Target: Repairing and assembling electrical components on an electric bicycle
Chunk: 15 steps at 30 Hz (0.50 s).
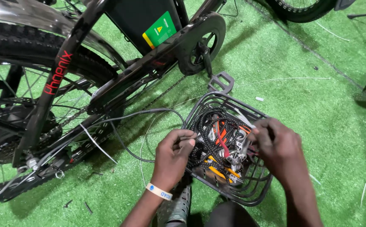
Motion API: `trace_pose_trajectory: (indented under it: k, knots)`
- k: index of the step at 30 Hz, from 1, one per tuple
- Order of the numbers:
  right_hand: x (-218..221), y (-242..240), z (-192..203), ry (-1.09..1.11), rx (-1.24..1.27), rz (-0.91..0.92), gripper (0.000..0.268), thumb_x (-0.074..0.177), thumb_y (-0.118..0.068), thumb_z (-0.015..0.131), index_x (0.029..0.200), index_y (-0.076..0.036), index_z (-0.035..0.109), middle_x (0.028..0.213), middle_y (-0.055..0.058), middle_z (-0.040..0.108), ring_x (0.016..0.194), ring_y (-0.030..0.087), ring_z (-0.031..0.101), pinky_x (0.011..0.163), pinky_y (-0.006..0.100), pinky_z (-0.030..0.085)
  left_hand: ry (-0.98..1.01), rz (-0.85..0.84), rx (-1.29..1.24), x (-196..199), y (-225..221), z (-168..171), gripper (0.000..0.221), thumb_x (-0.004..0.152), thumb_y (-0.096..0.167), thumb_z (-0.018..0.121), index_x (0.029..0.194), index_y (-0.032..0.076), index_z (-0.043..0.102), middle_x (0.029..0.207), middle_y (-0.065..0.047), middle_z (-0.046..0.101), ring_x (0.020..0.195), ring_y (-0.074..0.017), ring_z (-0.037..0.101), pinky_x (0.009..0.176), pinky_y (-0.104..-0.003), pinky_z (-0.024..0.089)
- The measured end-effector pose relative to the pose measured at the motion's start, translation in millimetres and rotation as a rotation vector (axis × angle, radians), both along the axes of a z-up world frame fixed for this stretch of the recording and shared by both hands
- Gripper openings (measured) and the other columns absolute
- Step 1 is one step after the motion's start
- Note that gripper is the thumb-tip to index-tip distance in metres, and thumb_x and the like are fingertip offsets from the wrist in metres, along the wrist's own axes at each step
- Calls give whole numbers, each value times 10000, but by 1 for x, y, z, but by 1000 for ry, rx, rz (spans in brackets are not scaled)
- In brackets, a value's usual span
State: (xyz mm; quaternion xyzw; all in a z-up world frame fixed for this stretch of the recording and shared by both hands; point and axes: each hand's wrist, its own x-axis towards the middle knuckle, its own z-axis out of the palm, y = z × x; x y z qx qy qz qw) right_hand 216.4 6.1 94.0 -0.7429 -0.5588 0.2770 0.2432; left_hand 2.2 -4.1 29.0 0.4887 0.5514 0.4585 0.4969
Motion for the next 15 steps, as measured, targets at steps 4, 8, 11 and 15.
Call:
trace_pose_trajectory:
  k: [4,8,11,15]
  knots:
    - [-31,15,-53,147,336,157,153,854,13,567,965,-55,647,741,49,730,491,110,592,376,247,416,1,31,-12,1,-2,5,205,802,23,638,1001,49,681,952,-47,747,769,-100,664,707,-220,558]
    - [-52,17,-67,100,124,-8,193,834,-175,600,923,-55,723,1069,115,731,821,256,704,681,370,575,119,122,37,-7,-8,6,180,788,60,634,960,93,676,953,-38,749,797,-153,709,709,-295,623]
    - [-41,10,-77,26,343,43,210,873,-183,615,968,-11,691,1049,148,701,821,270,680,668,366,561,134,216,151,-24,-16,5,166,773,48,643,932,84,672,917,-31,729,784,-158,679,714,-297,575]
    - [-79,2,-54,160,641,76,77,1012,28,458,986,86,501,620,56,482,433,133,391,359,255,288,323,355,151,-80,-32,5,179,799,58,650,964,121,683,972,-48,746,811,-161,716,762,-264,645]
